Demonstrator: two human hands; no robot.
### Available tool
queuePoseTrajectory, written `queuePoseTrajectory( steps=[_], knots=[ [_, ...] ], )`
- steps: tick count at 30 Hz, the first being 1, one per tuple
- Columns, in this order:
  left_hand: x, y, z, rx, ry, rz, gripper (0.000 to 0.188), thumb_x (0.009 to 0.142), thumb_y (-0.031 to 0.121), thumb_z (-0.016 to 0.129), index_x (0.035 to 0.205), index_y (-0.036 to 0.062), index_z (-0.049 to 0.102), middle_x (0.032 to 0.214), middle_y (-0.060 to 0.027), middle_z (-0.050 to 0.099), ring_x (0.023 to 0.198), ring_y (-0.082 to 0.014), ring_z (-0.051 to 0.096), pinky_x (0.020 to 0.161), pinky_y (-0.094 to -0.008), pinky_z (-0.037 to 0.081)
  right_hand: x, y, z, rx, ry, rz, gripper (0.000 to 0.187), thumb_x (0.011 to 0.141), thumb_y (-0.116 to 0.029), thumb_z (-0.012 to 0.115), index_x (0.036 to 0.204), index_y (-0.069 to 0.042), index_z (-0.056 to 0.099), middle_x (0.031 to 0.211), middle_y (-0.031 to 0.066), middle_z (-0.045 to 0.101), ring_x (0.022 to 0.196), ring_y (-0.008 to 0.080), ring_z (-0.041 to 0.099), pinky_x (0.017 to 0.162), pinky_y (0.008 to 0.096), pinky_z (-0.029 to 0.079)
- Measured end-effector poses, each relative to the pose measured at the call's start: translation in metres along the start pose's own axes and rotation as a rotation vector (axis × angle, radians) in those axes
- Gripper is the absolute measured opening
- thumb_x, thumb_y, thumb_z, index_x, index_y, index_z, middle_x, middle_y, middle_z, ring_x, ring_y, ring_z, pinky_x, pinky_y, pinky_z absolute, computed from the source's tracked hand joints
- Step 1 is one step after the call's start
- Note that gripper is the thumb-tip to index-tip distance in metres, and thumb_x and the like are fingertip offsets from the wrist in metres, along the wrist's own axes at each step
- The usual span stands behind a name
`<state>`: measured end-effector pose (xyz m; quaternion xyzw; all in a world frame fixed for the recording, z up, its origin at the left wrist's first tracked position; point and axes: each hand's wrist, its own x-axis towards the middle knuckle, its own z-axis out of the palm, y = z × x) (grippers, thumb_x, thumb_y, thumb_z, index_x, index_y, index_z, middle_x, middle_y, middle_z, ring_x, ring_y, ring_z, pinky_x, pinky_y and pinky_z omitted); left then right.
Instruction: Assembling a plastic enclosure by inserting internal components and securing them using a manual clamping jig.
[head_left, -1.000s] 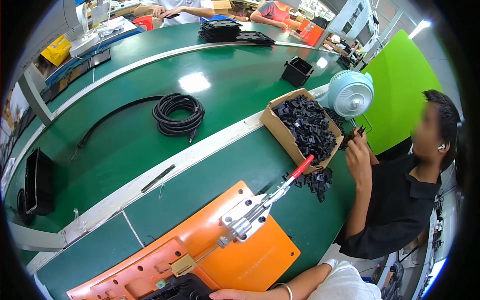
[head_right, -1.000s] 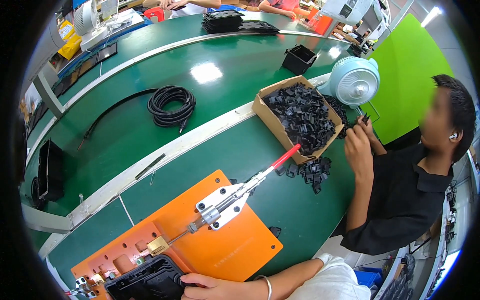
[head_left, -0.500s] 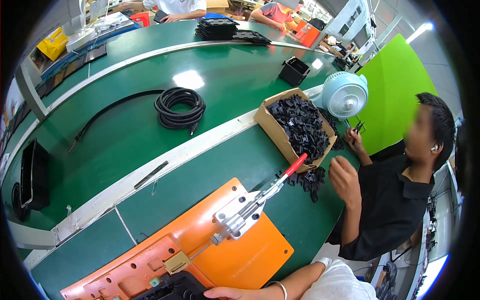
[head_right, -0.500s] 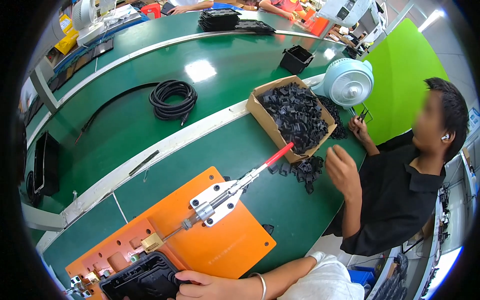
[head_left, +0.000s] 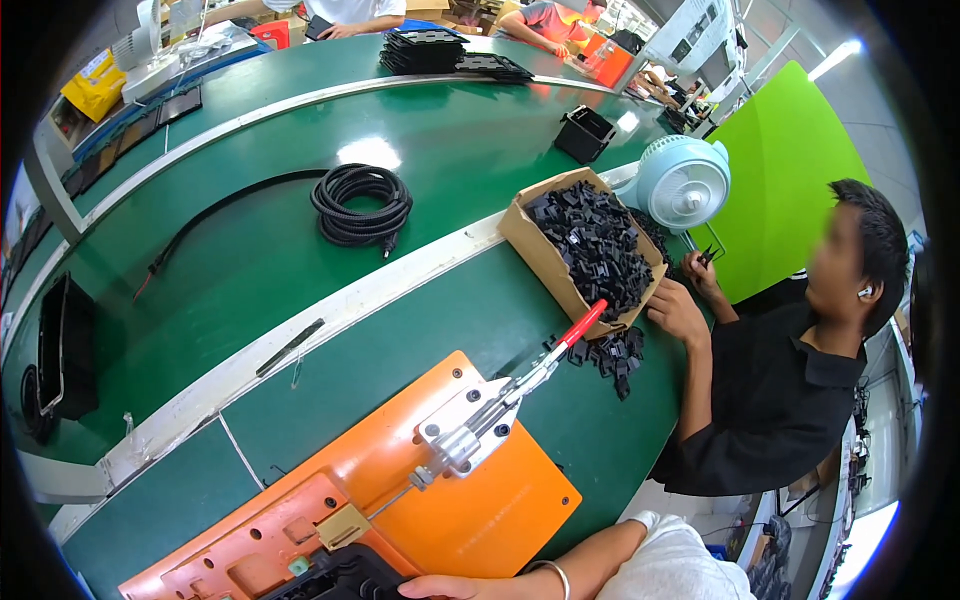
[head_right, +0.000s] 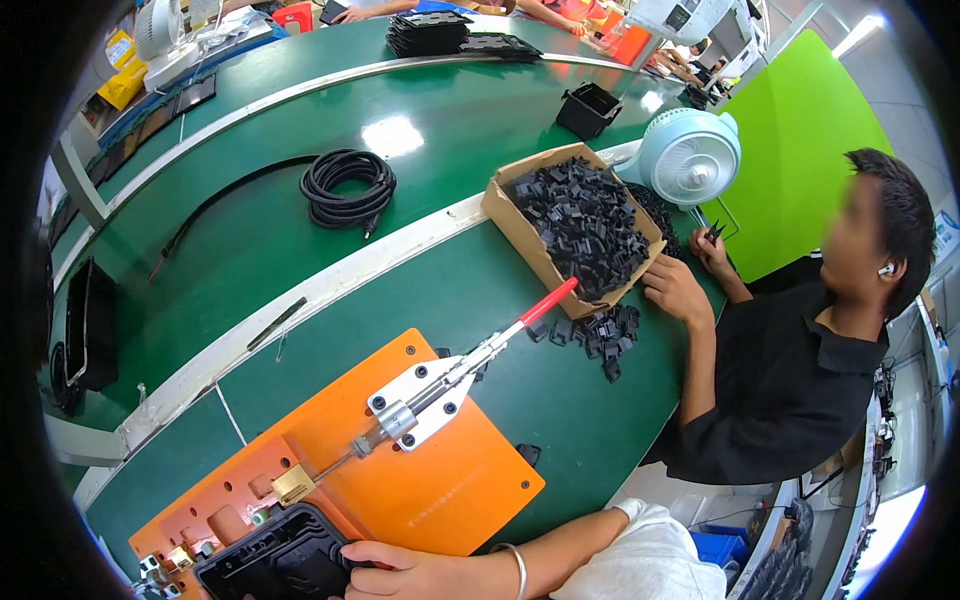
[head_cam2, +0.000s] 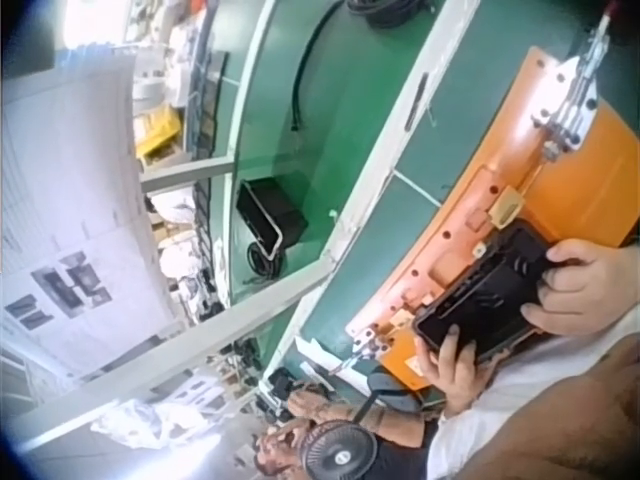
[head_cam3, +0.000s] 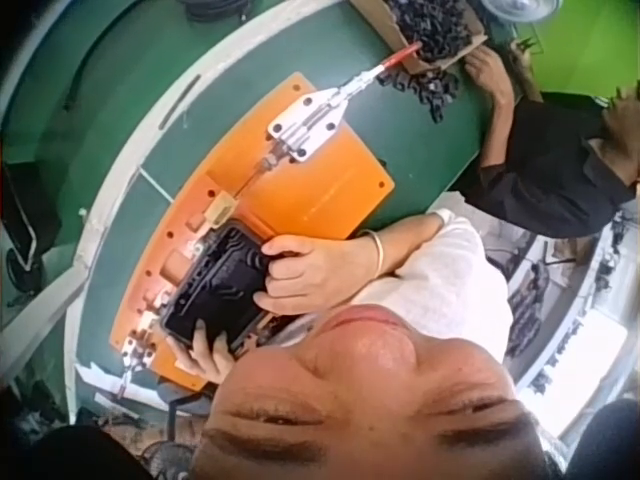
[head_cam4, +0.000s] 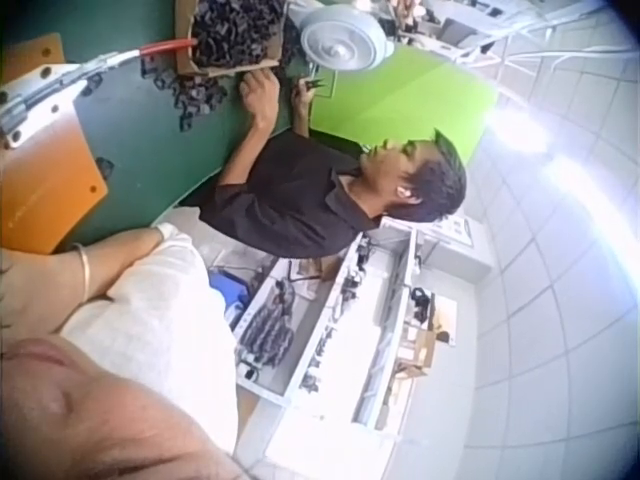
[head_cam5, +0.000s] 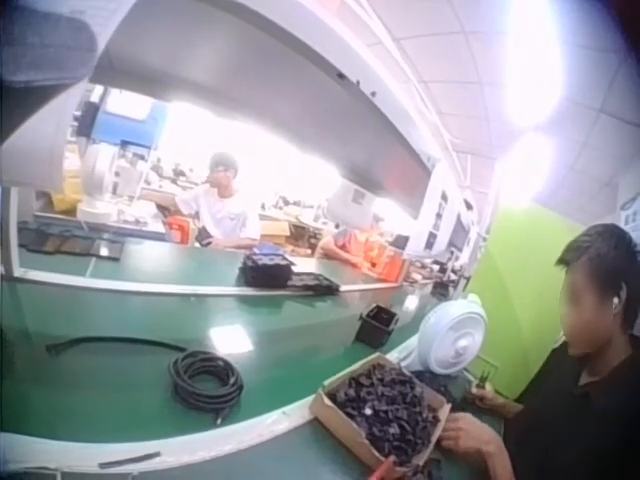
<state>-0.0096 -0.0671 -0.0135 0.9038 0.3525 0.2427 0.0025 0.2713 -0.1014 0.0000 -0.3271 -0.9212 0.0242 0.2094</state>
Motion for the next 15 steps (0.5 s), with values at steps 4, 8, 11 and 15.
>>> queuePoseTrajectory(
  steps=[4,8,11,15],
  knots=[
    [0.000,-0.001,-0.002,0.010,-0.038,0.005,0.018,0.092,0.024,0.055,0.085,0.0079,0.059,0.113,-0.0132,0.066,0.122,-0.0497,0.049,0.089,-0.0586,0.037,0.003,-0.004,-0.006,0.041,-0.134,0.039,0.018,0.092,-0.012,0.050,0.099,-0.002,0.063,0.078,0.0045,0.047,0.074,0.0170,0.049,0.097,0.0413,0.035],
    [0.002,0.000,-0.003,-0.039,-0.021,-0.009,0.021,0.091,0.027,0.056,0.085,0.0076,0.060,0.114,-0.0135,0.066,0.121,-0.0497,0.049,0.091,-0.0596,0.036,0.004,-0.008,-0.003,-0.009,0.193,0.159,0.018,0.091,-0.013,0.051,0.098,-0.003,0.063,0.077,0.0040,0.047,0.074,0.0164,0.049,0.098,0.0414,0.035],
    [0.001,-0.002,-0.003,-0.062,-0.015,0.011,0.023,0.089,0.030,0.059,0.086,0.0079,0.060,0.114,-0.0141,0.065,0.122,-0.0498,0.048,0.094,-0.0600,0.034,0.002,-0.007,-0.001,0.021,0.093,0.106,0.017,0.090,-0.013,0.052,0.099,-0.003,0.063,0.077,0.0036,0.046,0.073,0.0160,0.049,0.098,0.0414,0.035],
    [-0.001,0.003,-0.008,-0.038,-0.103,-0.048,0.031,0.082,0.037,0.068,0.087,0.0067,0.061,0.112,-0.0163,0.065,0.124,-0.0500,0.046,0.100,-0.0596,0.032,-0.005,-0.005,0.021,-0.017,0.220,0.068,0.017,0.090,-0.013,0.053,0.100,-0.004,0.063,0.077,0.0030,0.046,0.072,0.0154,0.048,0.100,0.0411,0.034]
  ],
)
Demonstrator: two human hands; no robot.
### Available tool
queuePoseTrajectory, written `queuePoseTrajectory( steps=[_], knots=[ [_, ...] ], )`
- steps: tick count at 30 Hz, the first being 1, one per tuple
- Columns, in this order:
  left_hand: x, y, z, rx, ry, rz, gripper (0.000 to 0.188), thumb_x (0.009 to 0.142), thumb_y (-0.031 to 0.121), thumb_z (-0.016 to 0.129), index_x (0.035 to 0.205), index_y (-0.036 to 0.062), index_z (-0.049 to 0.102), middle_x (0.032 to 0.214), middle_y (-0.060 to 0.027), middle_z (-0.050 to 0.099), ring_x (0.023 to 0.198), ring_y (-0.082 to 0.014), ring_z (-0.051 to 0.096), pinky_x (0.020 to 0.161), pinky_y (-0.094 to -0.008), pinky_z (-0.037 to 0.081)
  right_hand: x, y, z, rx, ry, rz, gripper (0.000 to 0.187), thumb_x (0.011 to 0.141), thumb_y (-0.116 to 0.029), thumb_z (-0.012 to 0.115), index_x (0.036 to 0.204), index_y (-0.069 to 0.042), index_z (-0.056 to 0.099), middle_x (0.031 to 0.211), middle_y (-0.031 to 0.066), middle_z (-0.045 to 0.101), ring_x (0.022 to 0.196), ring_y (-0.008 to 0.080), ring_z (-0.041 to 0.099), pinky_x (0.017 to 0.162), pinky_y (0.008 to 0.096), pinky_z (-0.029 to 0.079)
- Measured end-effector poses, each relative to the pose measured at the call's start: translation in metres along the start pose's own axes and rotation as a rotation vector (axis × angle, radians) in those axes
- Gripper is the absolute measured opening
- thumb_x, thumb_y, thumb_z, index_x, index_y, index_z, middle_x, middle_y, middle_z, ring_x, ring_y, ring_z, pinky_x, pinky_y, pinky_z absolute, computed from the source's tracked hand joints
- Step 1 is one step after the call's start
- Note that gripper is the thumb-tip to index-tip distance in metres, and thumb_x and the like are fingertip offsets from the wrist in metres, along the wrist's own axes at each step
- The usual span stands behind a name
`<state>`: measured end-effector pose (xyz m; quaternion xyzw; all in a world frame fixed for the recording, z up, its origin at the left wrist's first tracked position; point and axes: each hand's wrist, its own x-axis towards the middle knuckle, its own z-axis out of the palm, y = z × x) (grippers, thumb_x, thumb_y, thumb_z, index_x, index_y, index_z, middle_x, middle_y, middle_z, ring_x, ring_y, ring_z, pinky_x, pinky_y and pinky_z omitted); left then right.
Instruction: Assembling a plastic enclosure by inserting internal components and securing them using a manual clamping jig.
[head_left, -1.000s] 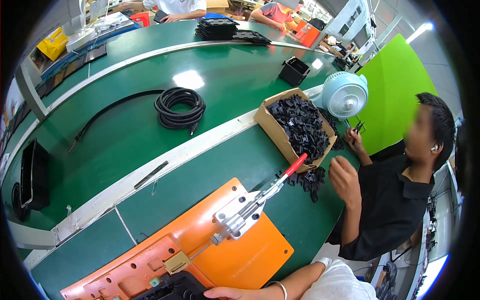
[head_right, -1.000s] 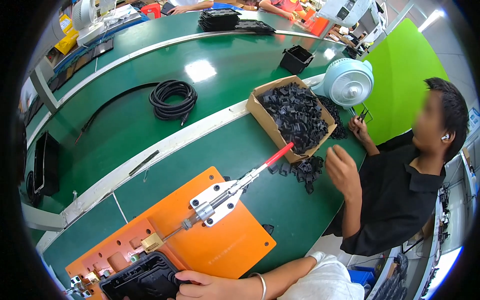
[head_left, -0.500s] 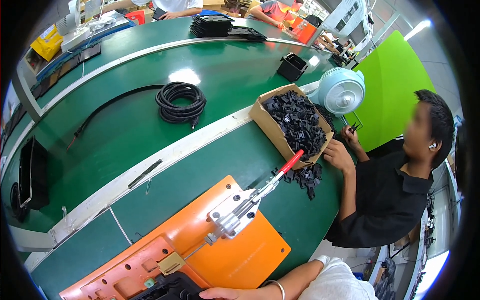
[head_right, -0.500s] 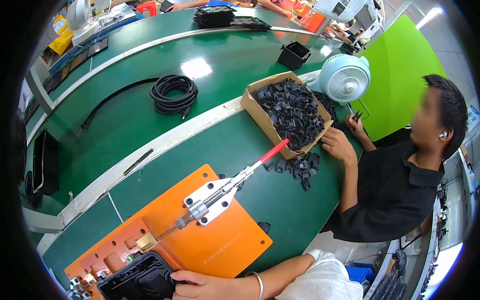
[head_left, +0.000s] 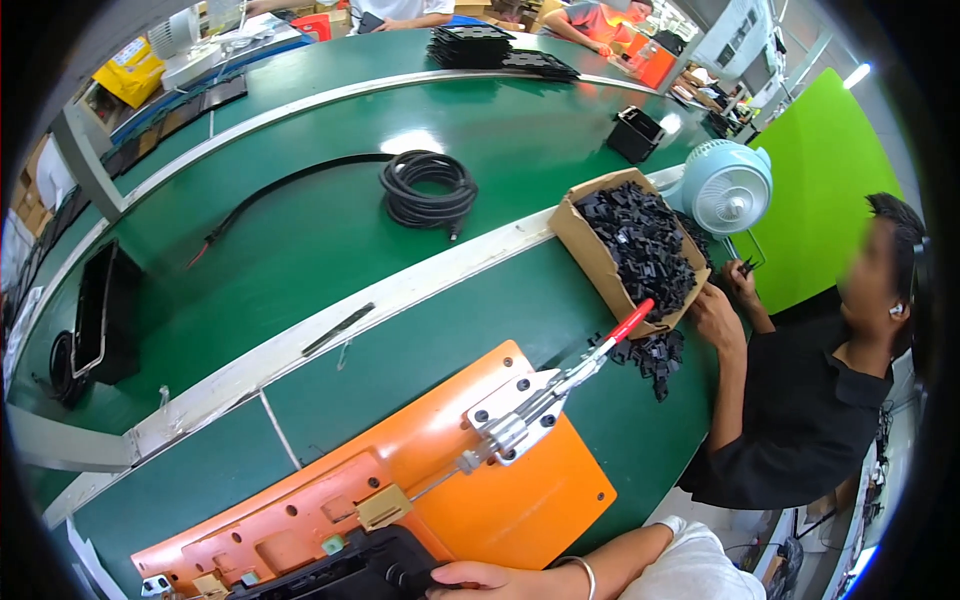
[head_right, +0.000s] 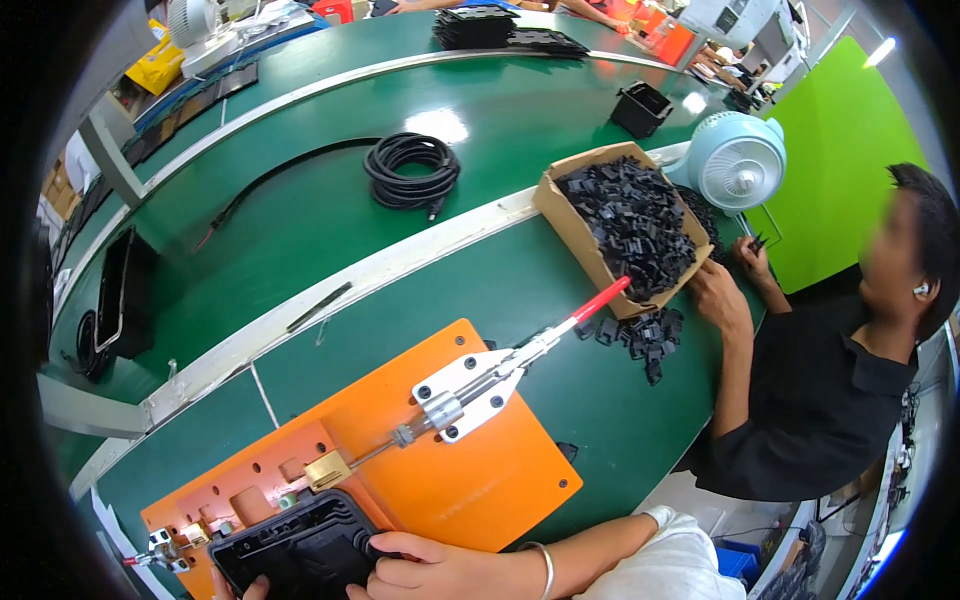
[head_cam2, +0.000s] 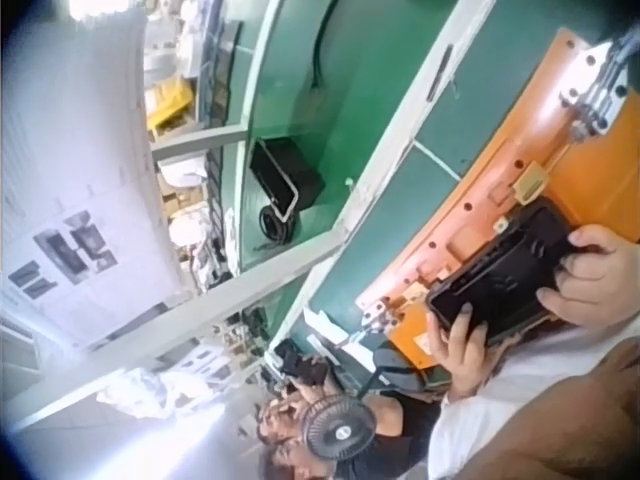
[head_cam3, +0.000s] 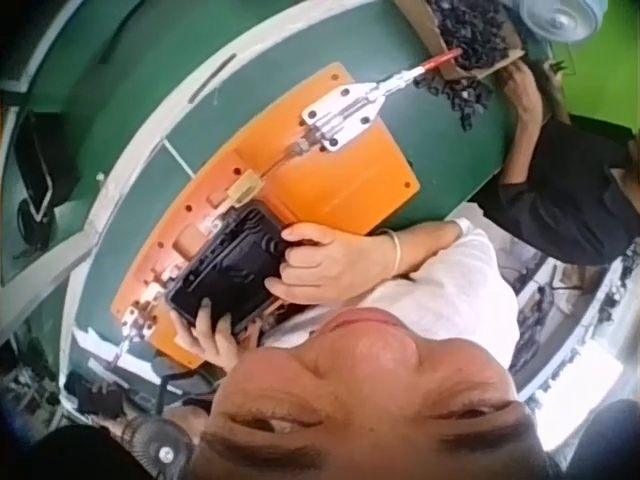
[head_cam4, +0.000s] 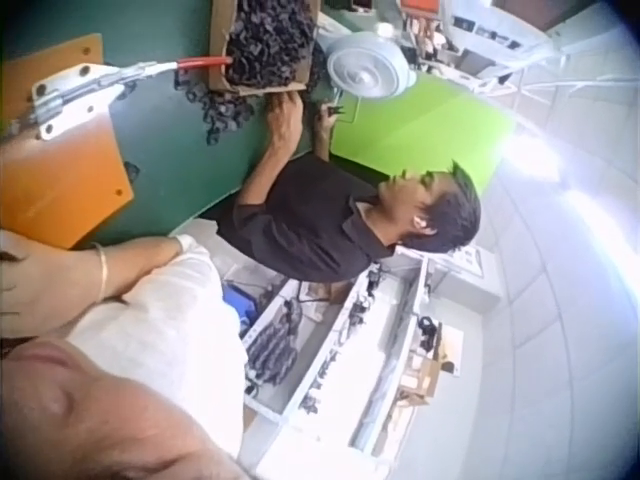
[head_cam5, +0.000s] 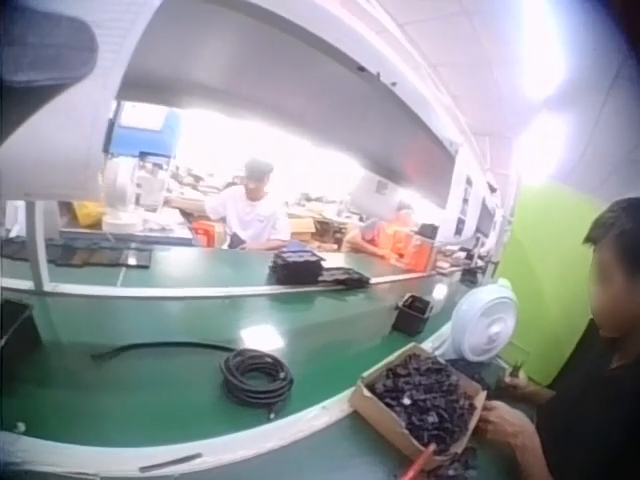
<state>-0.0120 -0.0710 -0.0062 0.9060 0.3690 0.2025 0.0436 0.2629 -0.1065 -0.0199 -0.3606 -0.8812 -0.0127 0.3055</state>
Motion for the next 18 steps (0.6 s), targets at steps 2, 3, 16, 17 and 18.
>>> queuePoseTrajectory(
  steps=[2,3,16,17,18],
  knots=[
    [-0.001,-0.001,-0.001,-0.012,0.010,0.002,0.033,0.081,0.038,0.069,0.087,0.0066,0.061,0.112,-0.0165,0.065,0.123,-0.0499,0.046,0.100,-0.0595,0.032,0.000,-0.003,0.002,0.005,0.014,0.000,0.017,0.090,-0.013,0.054,0.100,-0.004,0.063,0.077,0.0030,0.046,0.072,0.0153,0.048,0.100,0.0410,0.034],
    [-0.002,-0.002,-0.002,-0.039,0.017,0.013,0.034,0.080,0.039,0.070,0.087,0.0065,0.061,0.111,-0.0167,0.065,0.123,-0.0498,0.046,0.100,-0.0595,0.032,0.000,-0.004,0.002,0.001,0.020,0.012,0.017,0.089,-0.013,0.054,0.101,-0.005,0.063,0.077,0.0030,0.046,0.073,0.0153,0.048,0.100,0.0409,0.033],
    [0.000,0.001,-0.003,-0.054,-0.034,-0.019,0.039,0.079,0.041,0.074,0.090,0.0056,0.061,0.114,-0.0161,0.063,0.125,-0.0505,0.043,0.099,-0.0591,0.036,0.013,-0.002,-0.026,0.009,-0.064,0.104,0.017,0.089,-0.011,0.055,0.102,-0.004,0.063,0.080,0.0034,0.049,0.076,0.0157,0.051,0.100,0.0407,0.033],
    [0.000,0.001,-0.003,-0.058,-0.032,-0.020,0.039,0.079,0.041,0.074,0.090,0.0056,0.061,0.114,-0.0161,0.063,0.125,-0.0505,0.043,0.099,-0.0591,0.036,0.013,-0.003,-0.025,0.012,-0.051,0.105,0.016,0.089,-0.011,0.055,0.102,-0.004,0.064,0.080,0.0035,0.049,0.076,0.0159,0.051,0.100,0.0409,0.033],
    [-0.001,0.000,-0.002,-0.055,-0.017,0.006,0.039,0.080,0.041,0.073,0.090,0.0054,0.061,0.115,-0.0165,0.063,0.125,-0.0507,0.042,0.099,-0.0592,0.037,0.013,-0.003,-0.026,0.015,-0.039,0.106,0.016,0.089,-0.011,0.055,0.101,-0.004,0.064,0.080,0.0037,0.049,0.077,0.0160,0.051,0.100,0.0410,0.033]
  ],
)
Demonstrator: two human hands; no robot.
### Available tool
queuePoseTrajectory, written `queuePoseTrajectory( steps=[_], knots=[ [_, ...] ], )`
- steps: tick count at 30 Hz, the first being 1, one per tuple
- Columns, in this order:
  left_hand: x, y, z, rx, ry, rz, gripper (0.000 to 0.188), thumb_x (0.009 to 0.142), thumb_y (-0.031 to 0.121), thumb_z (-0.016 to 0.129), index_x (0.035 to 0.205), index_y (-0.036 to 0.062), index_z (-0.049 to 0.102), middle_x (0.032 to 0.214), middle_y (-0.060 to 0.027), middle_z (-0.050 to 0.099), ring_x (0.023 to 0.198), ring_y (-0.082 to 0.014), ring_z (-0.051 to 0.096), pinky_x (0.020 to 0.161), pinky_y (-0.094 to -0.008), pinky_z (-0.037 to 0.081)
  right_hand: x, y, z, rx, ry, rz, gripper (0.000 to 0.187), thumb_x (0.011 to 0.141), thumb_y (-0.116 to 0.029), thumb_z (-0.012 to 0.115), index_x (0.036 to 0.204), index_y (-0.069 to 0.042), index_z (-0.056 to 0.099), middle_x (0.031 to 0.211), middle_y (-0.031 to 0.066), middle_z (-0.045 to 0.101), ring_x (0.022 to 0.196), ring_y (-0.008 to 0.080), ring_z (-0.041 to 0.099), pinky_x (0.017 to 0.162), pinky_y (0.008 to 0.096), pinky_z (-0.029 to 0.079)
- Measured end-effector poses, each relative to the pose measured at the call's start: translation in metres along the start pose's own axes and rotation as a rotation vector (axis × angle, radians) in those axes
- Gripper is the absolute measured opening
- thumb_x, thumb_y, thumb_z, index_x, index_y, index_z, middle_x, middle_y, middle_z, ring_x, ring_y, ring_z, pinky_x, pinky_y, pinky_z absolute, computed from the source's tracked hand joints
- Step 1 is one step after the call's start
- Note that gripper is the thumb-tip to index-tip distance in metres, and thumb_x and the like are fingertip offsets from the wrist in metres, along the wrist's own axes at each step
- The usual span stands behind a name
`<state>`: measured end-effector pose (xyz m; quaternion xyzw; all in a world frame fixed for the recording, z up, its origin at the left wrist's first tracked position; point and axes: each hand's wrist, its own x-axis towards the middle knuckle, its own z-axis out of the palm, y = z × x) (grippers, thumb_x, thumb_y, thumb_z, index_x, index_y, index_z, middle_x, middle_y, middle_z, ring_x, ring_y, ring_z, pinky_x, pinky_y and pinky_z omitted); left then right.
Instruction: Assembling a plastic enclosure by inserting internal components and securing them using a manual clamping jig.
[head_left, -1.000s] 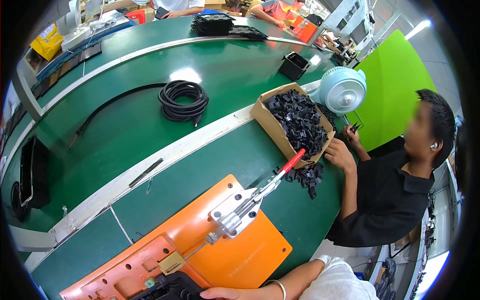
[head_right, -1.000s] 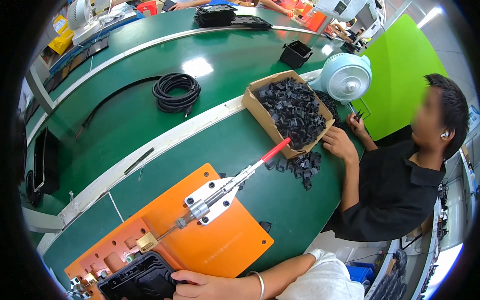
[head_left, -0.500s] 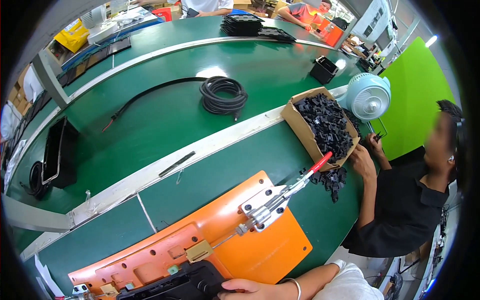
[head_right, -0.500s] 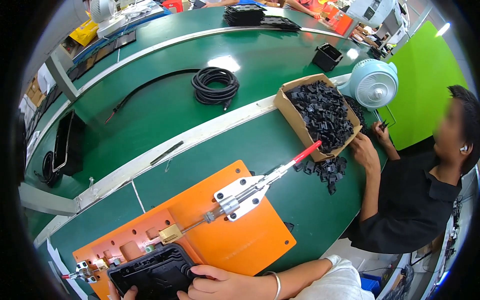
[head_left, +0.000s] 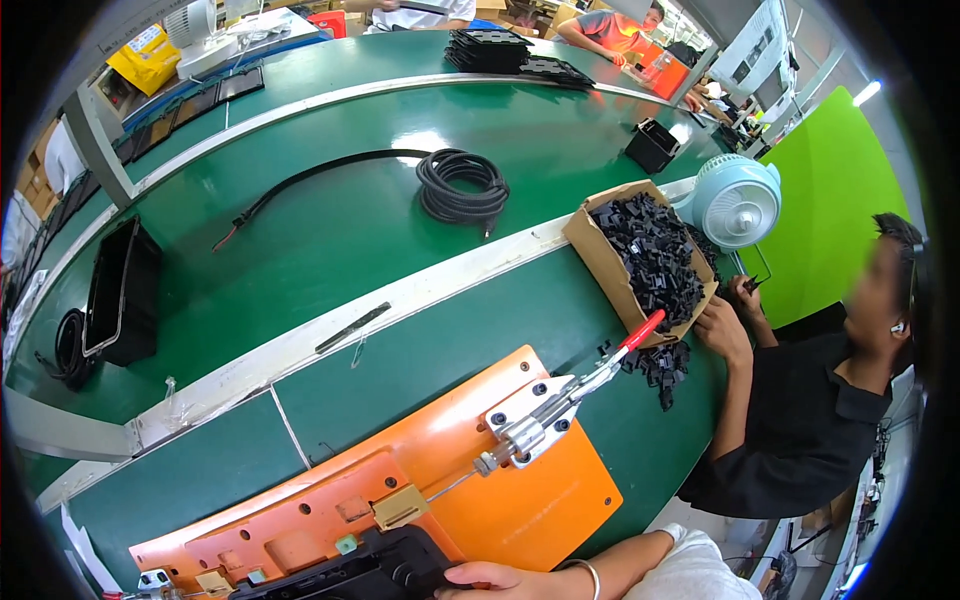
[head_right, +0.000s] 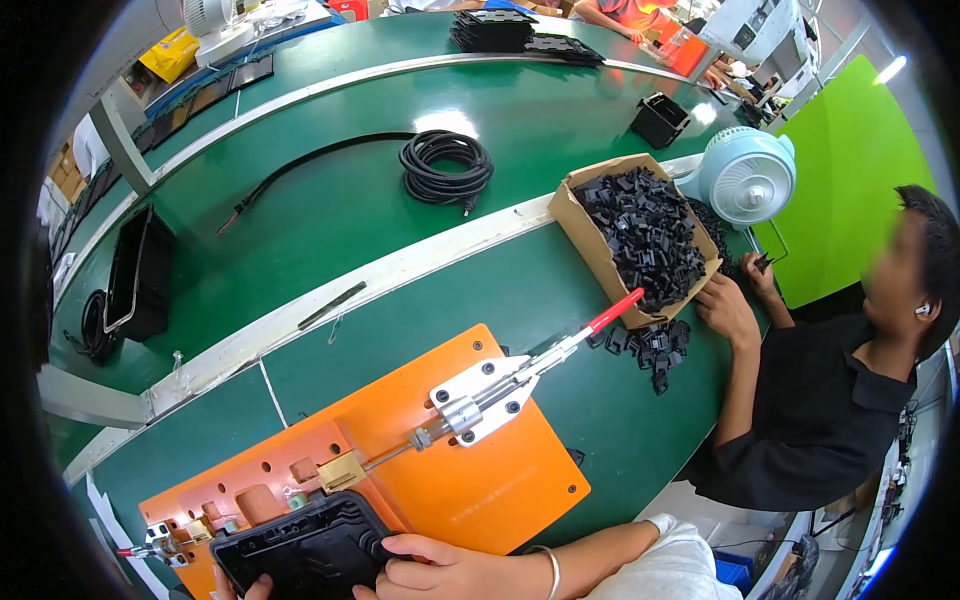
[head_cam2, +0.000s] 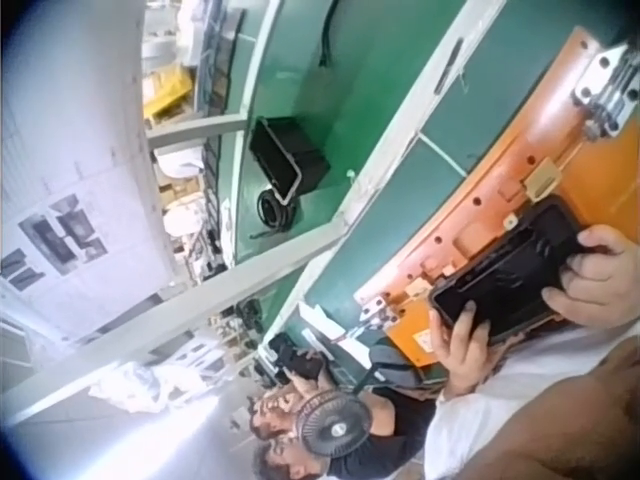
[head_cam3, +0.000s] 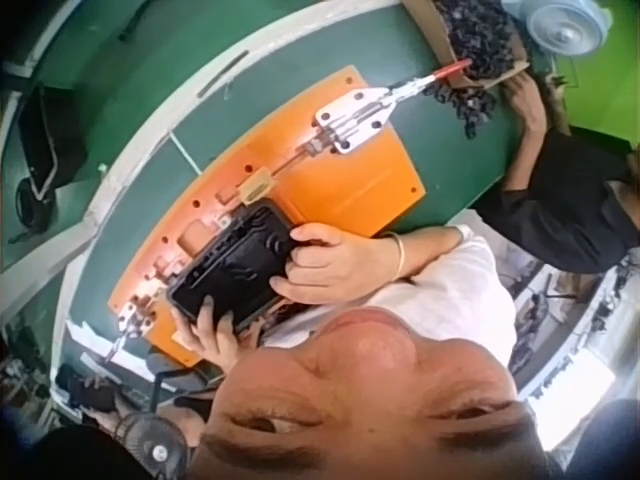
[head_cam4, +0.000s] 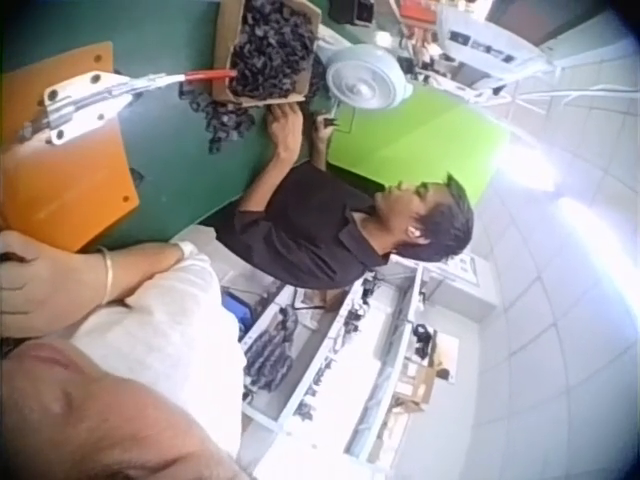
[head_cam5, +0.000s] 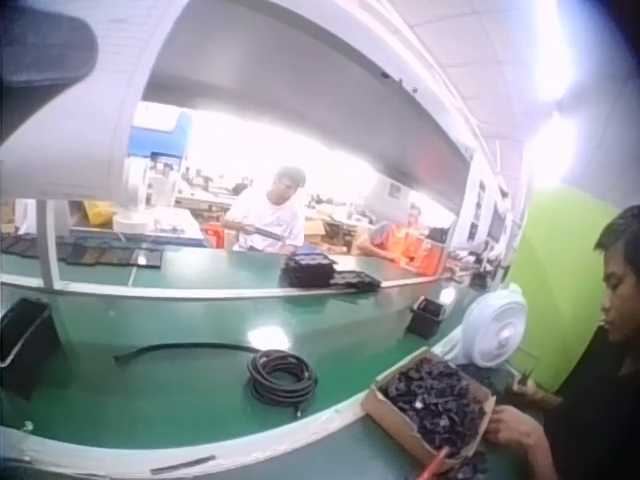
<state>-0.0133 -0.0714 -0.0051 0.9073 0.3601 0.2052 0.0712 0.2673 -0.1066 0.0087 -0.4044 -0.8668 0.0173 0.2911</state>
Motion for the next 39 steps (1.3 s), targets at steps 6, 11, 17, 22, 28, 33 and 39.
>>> queuePoseTrajectory(
  steps=[6,11,17,22,28,33,39],
  knots=[
    [-0.005,-0.002,-0.002,-0.005,-0.010,0.000,0.041,0.079,0.039,0.075,0.093,0.0050,0.058,0.120,-0.0182,0.060,0.127,-0.0518,0.040,0.098,-0.0591,0.040,-0.010,-0.005,0.019,0.077,-0.087,0.002,0.015,0.088,-0.011,0.056,0.099,-0.005,0.065,0.079,0.0033,0.050,0.077,0.0158,0.052,0.100,0.0410,0.033],
    [-0.001,-0.004,-0.004,-0.077,-0.040,-0.003,0.042,0.074,0.031,0.080,0.095,0.0049,0.055,0.121,-0.0175,0.060,0.128,-0.0523,0.039,0.098,-0.0565,0.042,-0.012,-0.009,0.029,0.066,0.095,0.019,0.016,0.085,-0.010,0.058,0.099,-0.007,0.066,0.079,0.0023,0.051,0.076,0.0142,0.053,0.102,0.0416,0.032],
    [0.000,-0.002,-0.005,-0.045,-0.042,0.001,0.043,0.073,0.031,0.081,0.095,0.0048,0.055,0.118,-0.0168,0.062,0.124,-0.0527,0.042,0.099,-0.0575,0.039,-0.004,-0.017,0.012,0.199,-0.099,0.231,0.017,0.083,-0.008,0.059,0.099,-0.007,0.066,0.078,0.0011,0.051,0.074,0.0137,0.053,0.105,0.0419,0.031],
    [0.001,0.001,-0.005,-0.050,-0.016,-0.006,0.046,0.071,0.031,0.083,0.095,0.0043,0.055,0.117,-0.0171,0.062,0.122,-0.0532,0.044,0.098,-0.0587,0.040,0.000,-0.017,0.012,0.190,-0.008,0.225,0.017,0.082,-0.009,0.061,0.098,-0.007,0.067,0.077,0.0008,0.051,0.074,0.0137,0.053,0.105,0.0420,0.031],
    [0.003,0.002,-0.005,-0.065,-0.022,-0.011,0.048,0.067,0.028,0.086,0.092,0.0037,0.054,0.117,-0.0175,0.061,0.122,-0.0531,0.045,0.098,-0.0589,0.041,0.006,-0.017,0.005,0.161,0.025,0.203,0.017,0.082,-0.011,0.063,0.098,-0.006,0.067,0.077,0.0009,0.051,0.073,0.0138,0.053,0.105,0.0422,0.032],
    [0.003,0.001,-0.006,-0.080,-0.018,-0.017,0.048,0.066,0.028,0.087,0.092,0.0032,0.054,0.117,-0.0178,0.062,0.123,-0.0530,0.044,0.098,-0.0581,0.041,0.002,-0.022,0.010,0.378,0.039,0.380,0.017,0.082,-0.013,0.064,0.098,-0.006,0.067,0.077,0.0011,0.052,0.073,0.0140,0.053,0.105,0.0423,0.032],
    [0.004,0.000,-0.007,-0.074,-0.012,-0.018,0.048,0.066,0.027,0.087,0.092,0.0035,0.055,0.117,-0.0179,0.062,0.122,-0.0519,0.045,0.098,-0.0561,0.042,0.002,-0.015,0.016,0.118,0.079,0.129,0.019,0.084,-0.016,0.065,0.099,-0.006,0.067,0.079,0.0016,0.052,0.073,0.0151,0.053,0.103,0.0432,0.033]
  ],
)
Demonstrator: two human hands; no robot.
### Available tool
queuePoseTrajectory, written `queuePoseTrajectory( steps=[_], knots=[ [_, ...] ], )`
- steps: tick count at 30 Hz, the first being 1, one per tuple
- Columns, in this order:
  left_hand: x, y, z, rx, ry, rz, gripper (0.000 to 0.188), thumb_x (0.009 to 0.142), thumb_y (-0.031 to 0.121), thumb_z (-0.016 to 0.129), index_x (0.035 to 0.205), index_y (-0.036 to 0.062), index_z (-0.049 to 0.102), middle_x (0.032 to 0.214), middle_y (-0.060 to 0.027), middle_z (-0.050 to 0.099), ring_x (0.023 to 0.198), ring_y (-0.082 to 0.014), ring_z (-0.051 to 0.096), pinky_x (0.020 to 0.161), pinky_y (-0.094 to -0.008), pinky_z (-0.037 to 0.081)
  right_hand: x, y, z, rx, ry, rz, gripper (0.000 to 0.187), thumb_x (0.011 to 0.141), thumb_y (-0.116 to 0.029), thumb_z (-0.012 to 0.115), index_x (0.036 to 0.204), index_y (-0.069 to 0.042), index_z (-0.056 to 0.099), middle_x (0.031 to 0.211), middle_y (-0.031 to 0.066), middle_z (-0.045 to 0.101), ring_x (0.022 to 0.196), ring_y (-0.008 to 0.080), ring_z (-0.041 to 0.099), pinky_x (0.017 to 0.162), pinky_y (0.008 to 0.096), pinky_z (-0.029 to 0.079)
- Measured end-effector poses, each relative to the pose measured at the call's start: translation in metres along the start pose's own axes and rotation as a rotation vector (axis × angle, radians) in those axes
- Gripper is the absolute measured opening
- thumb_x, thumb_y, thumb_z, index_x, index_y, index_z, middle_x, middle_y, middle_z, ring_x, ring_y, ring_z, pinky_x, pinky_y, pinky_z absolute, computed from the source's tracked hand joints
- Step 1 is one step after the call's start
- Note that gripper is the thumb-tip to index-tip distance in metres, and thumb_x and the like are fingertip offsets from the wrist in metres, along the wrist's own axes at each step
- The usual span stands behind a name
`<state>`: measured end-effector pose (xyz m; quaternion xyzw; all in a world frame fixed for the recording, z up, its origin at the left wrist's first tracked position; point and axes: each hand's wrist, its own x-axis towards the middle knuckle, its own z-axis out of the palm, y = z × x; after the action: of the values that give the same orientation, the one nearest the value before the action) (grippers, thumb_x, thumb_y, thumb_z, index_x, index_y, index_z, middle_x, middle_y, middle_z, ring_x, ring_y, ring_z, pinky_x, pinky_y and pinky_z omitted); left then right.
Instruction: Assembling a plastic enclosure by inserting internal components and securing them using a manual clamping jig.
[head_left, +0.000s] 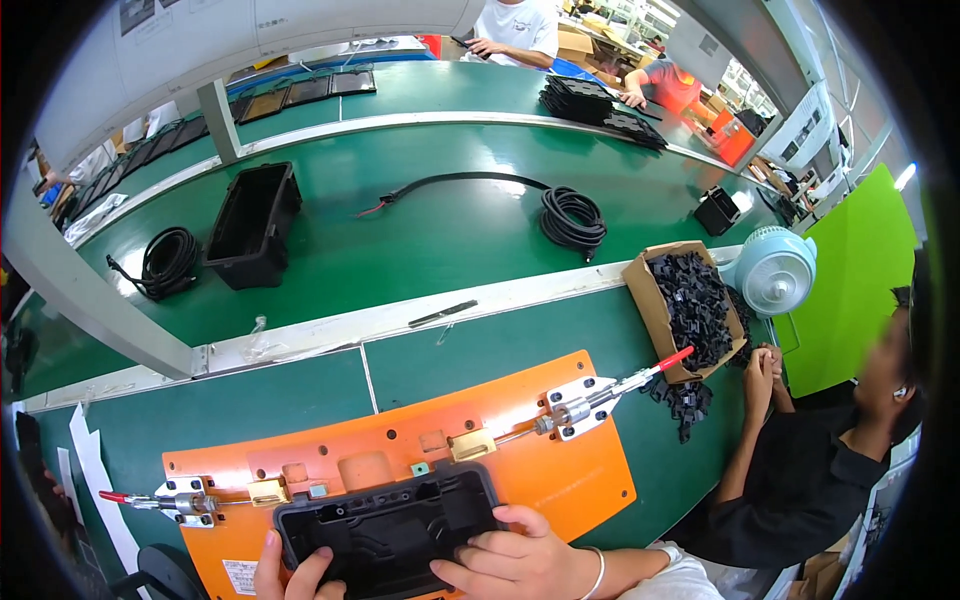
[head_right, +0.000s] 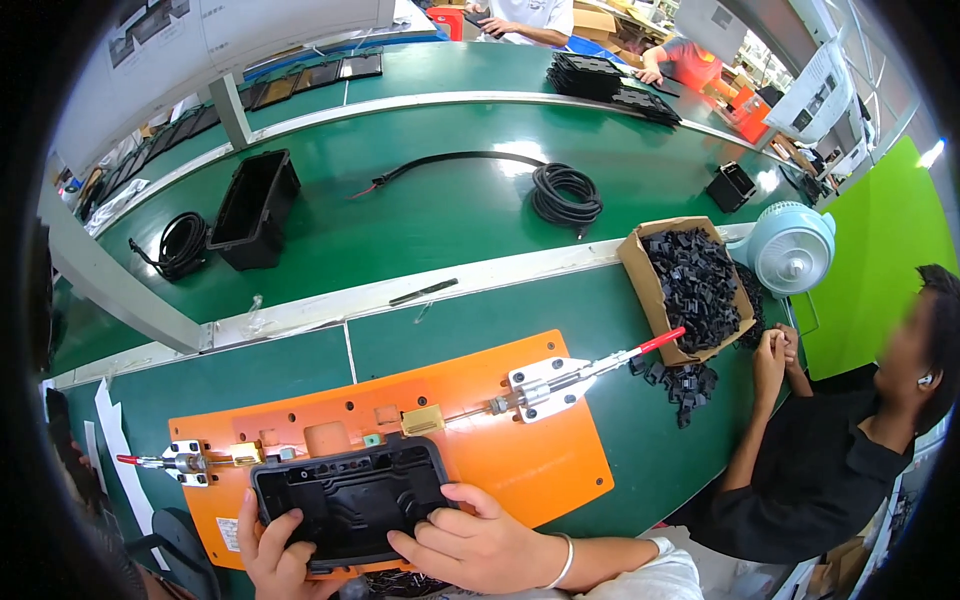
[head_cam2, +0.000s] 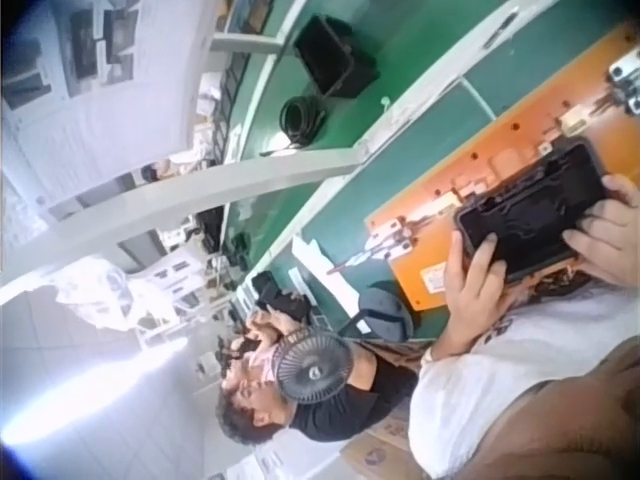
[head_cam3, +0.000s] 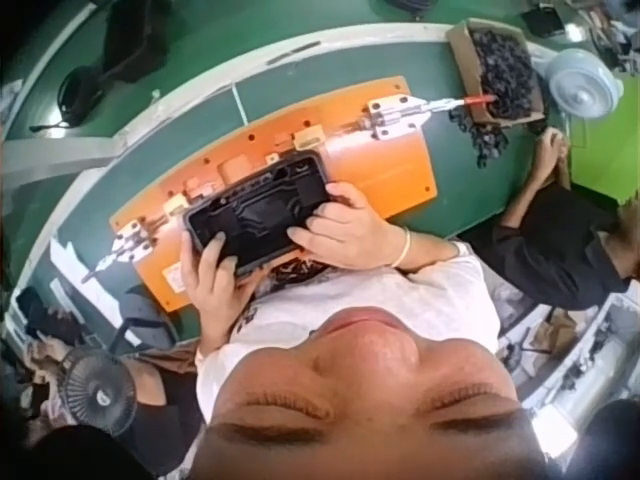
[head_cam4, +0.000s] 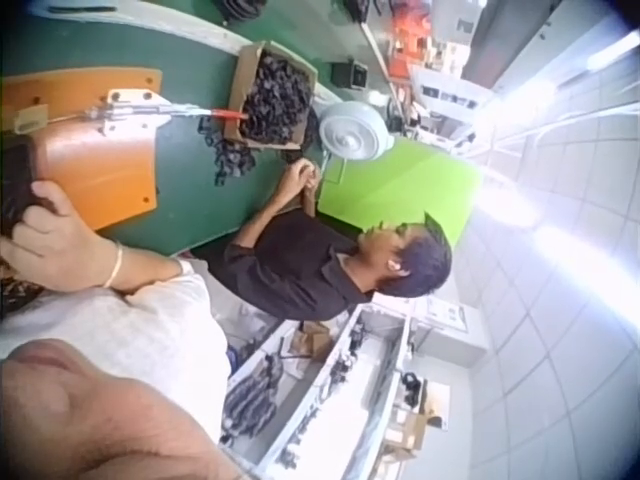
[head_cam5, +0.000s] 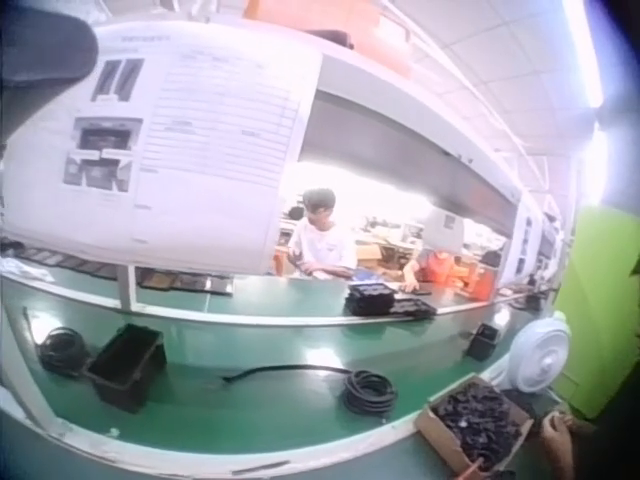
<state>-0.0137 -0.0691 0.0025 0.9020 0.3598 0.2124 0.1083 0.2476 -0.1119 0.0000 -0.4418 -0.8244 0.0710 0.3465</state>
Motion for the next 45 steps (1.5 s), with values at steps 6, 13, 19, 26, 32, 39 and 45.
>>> queuePoseTrajectory(
  steps=[6,13,19,26,32,39,45],
  knots=[
    [-0.001,0.000,0.002,0.018,-0.003,0.017,0.049,0.065,0.028,0.087,0.093,0.0037,0.055,0.117,-0.0173,0.061,0.121,-0.0514,0.046,0.097,-0.0550,0.043,0.002,-0.002,-0.008,-0.011,-0.035,0.013,0.020,0.084,-0.019,0.065,0.100,-0.006,0.067,0.080,0.0017,0.053,0.073,0.0156,0.053,0.102,0.0435,0.033],
    [0.000,0.002,0.003,0.008,0.007,0.010,0.050,0.066,0.027,0.087,0.094,0.0031,0.054,0.117,-0.0175,0.061,0.120,-0.0520,0.047,0.096,-0.0574,0.043,0.007,-0.005,-0.017,-0.059,-0.243,0.041,0.020,0.086,-0.019,0.064,0.101,-0.006,0.067,0.079,0.0025,0.051,0.073,0.0157,0.052,0.102,0.0426,0.032],
    [0.004,0.003,0.001,0.000,0.022,0.031,0.049,0.066,0.026,0.087,0.093,0.0039,0.053,0.118,-0.0175,0.060,0.121,-0.0520,0.045,0.096,-0.0576,0.042,-0.011,0.013,0.011,-0.079,0.065,-0.136,0.019,0.088,-0.018,0.062,0.101,-0.006,0.066,0.078,0.0027,0.049,0.072,0.0161,0.050,0.099,0.0426,0.034],
    [0.001,0.002,0.003,-0.010,0.018,0.029,0.051,0.066,0.026,0.087,0.096,0.0052,0.052,0.119,-0.0168,0.060,0.123,-0.0517,0.044,0.097,-0.0578,0.041,0.006,0.002,-0.018,-0.182,-0.128,-0.129,0.017,0.087,-0.016,0.060,0.100,-0.006,0.065,0.076,0.0022,0.047,0.070,0.0155,0.049,0.097,0.0418,0.035],
    [-0.001,0.001,0.002,0.035,-0.003,0.014,0.049,0.068,0.031,0.086,0.093,0.0046,0.053,0.119,-0.0164,0.060,0.123,-0.0516,0.044,0.098,-0.0588,0.040,0.006,0.004,-0.017,-0.176,-0.120,-0.131,0.017,0.087,-0.014,0.060,0.101,-0.006,0.065,0.076,0.0016,0.047,0.071,0.0146,0.050,0.099,0.0413,0.033],
    [0.001,-0.001,0.004,0.025,0.027,0.035,0.045,0.072,0.033,0.082,0.092,0.0042,0.054,0.117,-0.0169,0.061,0.122,-0.0525,0.045,0.097,-0.0590,0.041,-0.003,0.006,-0.006,0.012,-0.116,-0.039,0.016,0.087,-0.014,0.060,0.100,-0.006,0.065,0.076,0.0015,0.047,0.071,0.0144,0.050,0.099,0.0415,0.033],
    [0.001,-0.001,0.003,0.035,0.017,0.037,0.044,0.074,0.033,0.081,0.092,0.0045,0.054,0.119,-0.0167,0.060,0.122,-0.0523,0.045,0.096,-0.0585,0.041,0.007,-0.001,-0.012,0.076,-0.012,0.024,0.016,0.086,-0.014,0.061,0.099,-0.006,0.065,0.076,0.0016,0.047,0.071,0.0146,0.050,0.099,0.0422,0.033]
  ],
)
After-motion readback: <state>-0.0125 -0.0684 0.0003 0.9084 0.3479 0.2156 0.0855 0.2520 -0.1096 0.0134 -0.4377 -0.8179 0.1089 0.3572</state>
